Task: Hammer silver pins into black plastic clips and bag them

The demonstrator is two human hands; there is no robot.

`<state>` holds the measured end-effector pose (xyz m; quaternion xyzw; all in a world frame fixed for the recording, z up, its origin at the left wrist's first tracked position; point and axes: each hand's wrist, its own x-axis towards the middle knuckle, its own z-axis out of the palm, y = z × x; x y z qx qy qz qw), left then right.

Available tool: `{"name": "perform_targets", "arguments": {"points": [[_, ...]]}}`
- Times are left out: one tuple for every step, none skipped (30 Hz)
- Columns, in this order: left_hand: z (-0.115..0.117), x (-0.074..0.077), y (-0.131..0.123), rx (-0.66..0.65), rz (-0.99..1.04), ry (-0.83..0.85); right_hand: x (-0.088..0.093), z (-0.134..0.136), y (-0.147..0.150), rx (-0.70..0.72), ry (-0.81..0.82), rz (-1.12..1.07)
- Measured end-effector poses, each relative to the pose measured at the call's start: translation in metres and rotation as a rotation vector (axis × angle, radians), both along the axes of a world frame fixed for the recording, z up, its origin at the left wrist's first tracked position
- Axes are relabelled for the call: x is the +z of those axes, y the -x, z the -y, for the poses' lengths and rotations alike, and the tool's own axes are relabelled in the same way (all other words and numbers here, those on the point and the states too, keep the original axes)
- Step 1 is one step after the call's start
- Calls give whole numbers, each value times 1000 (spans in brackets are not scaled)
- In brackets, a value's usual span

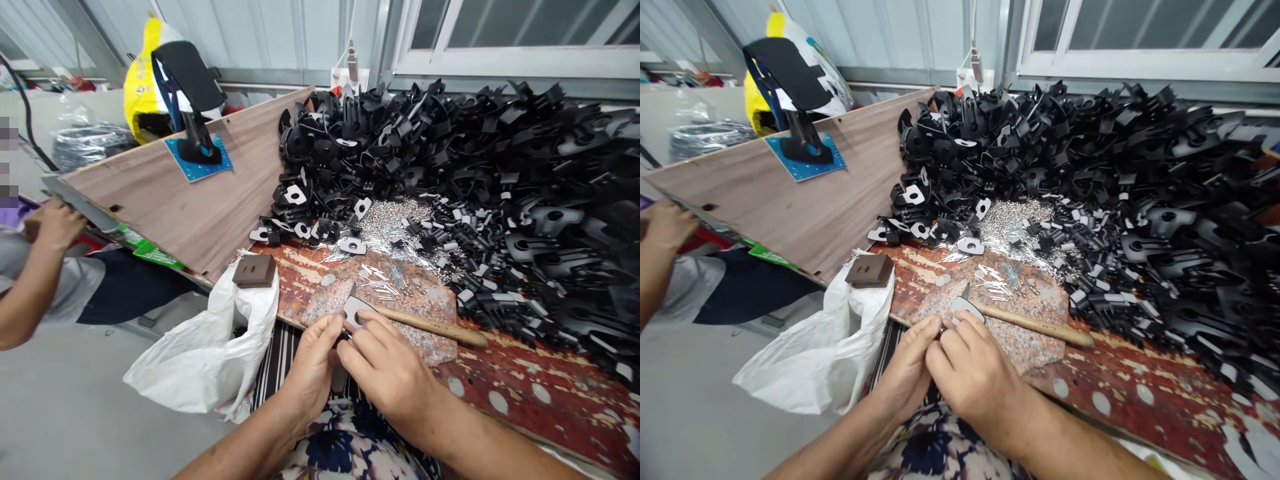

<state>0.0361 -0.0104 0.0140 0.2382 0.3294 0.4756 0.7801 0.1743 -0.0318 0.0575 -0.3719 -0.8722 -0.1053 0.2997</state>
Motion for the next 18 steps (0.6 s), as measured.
{"name": "perform_targets", "arguments": {"points": [[4,-1,6,-42,7,-28,-1,3,0,-8,43,-43],[9,-3,12,-72,1,-59,-2,7,1,-25,76,-84],[14,-6,18,-79,-30,-95,-5,11,2,-38,101,-119],[19,-9,25,-62,-97,-137,-9,14,4,-44,129,-150],[23,-11,32,-32,-196,-183,-13,17,5,-30,161,-171],[27,-13,39,-4,-313,-228,-17,18,3,-1,202,-181],[29,-15,47,7,-431,-265,-21,18,-2,27,254,-182],[30,-15,56,-8,-531,-285,-24,16,-10,31,301,-169],[30,-15,64,-41,-606,-284,-27,13,-23,-5,331,-132],[27,-14,72,-76,-653,-267,-30,8,-39,-84,337,-70],[24,-14,77,-96,-680,-240,-34,3,-57,-196,319,10],[20,-14,81,-98,-696,-212,-38,-2,-76,-328,287,117],[15,-16,81,-87,-706,-187,-42,-7,-93,-424,264,212],[10,-19,80,-69,-716,-172,-47,-11,-108,-469,254,284],[5,-23,76,-53,-731,-168,-53,-13,-119,-486,256,337],[0,-27,71,-42,-749,-177,-58,-14,-127,-474,270,363],[-4,-32,65,-33,-774,-195,-62,-11,-130,-459,298,368],[-7,-36,59,-29,-810,-223,-66,-7,-131,-453,339,358]]}}
